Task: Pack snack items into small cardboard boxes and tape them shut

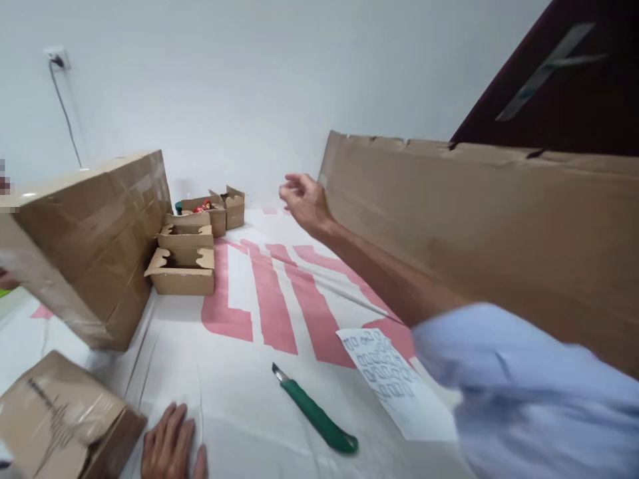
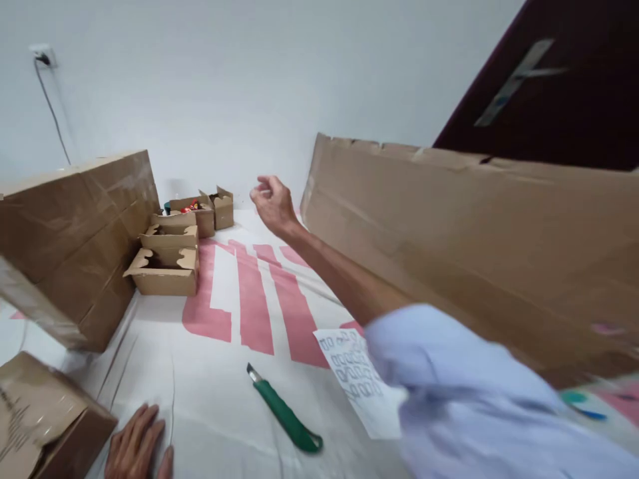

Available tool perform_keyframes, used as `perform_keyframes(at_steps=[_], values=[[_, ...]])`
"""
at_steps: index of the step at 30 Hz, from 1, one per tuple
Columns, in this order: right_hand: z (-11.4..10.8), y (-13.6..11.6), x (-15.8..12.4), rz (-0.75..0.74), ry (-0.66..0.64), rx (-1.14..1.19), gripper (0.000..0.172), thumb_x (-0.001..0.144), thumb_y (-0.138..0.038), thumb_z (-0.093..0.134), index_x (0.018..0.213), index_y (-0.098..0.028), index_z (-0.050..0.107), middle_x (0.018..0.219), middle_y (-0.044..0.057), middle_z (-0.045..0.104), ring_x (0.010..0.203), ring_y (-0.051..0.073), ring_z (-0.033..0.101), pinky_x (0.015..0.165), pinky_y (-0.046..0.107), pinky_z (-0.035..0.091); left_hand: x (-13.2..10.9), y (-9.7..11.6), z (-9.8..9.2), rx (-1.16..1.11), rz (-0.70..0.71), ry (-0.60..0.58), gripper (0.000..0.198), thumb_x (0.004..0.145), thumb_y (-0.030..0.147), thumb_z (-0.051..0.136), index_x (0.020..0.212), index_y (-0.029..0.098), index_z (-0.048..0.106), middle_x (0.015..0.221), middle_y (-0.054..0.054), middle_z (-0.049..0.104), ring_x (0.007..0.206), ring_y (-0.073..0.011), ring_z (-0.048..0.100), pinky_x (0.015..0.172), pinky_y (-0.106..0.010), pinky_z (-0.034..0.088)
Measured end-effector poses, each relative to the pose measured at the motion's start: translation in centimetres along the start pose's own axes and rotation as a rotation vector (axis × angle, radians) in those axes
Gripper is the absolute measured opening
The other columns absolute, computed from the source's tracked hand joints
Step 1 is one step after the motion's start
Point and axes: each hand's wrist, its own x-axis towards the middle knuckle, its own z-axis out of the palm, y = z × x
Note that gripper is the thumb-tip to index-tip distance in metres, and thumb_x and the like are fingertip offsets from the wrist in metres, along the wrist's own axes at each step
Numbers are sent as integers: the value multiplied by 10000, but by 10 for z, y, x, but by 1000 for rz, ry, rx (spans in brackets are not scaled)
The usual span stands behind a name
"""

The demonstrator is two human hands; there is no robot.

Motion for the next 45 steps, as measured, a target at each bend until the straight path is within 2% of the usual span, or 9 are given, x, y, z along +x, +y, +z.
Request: perform_keyframes(at_steps=[3,7,12,20,26,28,32,40,45], values=[[-12,-24,-133,-91,-124,-40,336,908,-471,659,1150,-244,713,1159,103,716,1081,309,666,993,533,578,1,5,-9,-43,-59,-9,227,941,193,576,1127,231,700,1252,-118,766,1208,-301,698,959,-426,508],[-19,20,-313,-113,-361,-300,340,936,-521,564,1151,-301,710,1198,136,711,1161,363,664,1031,571,559,1,17,-22,-199,-180,-134,167,948,193,580,1076,210,687,1204,-127,747,1212,-304,659,1022,-459,472],[-22,92,-424,-37,-323,-560,384,904,-519,512,1193,-323,673,1191,163,692,1136,439,652,968,669,558,-5,19,-31,-318,-249,-197,142,899,163,630,1026,195,685,1132,-123,739,1143,-291,667,984,-449,497],[-19,110,-446,-122,-221,-581,370,958,-421,456,1218,-285,682,1216,177,684,1145,408,644,999,611,537,-20,58,-114,-359,-99,88,235,943,127,548,1126,200,678,1109,-128,701,1044,-242,671,928,-391,559],[-13,121,-446,-180,-153,-594,403,957,-412,449,1173,-156,672,1179,201,700,1097,353,616,980,526,519,6,-75,-187,-219,-726,547,420,863,341,708,1245,175,648,1334,-174,618,1338,-346,558,1129,-517,480],[-12,121,-446,-177,-147,-599,397,969,-401,438,1171,-149,669,1175,199,701,1101,338,606,978,503,508,18,-128,-192,-427,-1092,486,580,821,408,717,1331,159,596,1496,-189,535,1437,-349,488,1160,-488,458],[-10,118,-445,-163,-146,-594,376,981,-397,443,1167,-160,668,1169,189,696,1101,321,598,970,475,499,29,-173,-177,-599,-1213,341,610,817,492,670,1294,118,602,1317,-187,669,1292,-352,616,1117,-513,492],[-10,118,-444,-124,-136,-593,356,981,-385,452,1182,-172,655,1182,173,694,1103,315,592,971,467,490,-16,-116,-144,-815,-1059,57,776,648,706,820,1183,167,664,1204,-155,739,1178,-365,688,998,-499,575],[-13,118,-445,-130,-141,-582,351,981,-397,457,1171,-176,654,1168,183,696,1094,324,600,969,481,489,-33,-107,-136,-976,-864,-282,1099,578,554,954,1516,208,497,1618,-244,475,1476,-439,492,1084,-553,538]])
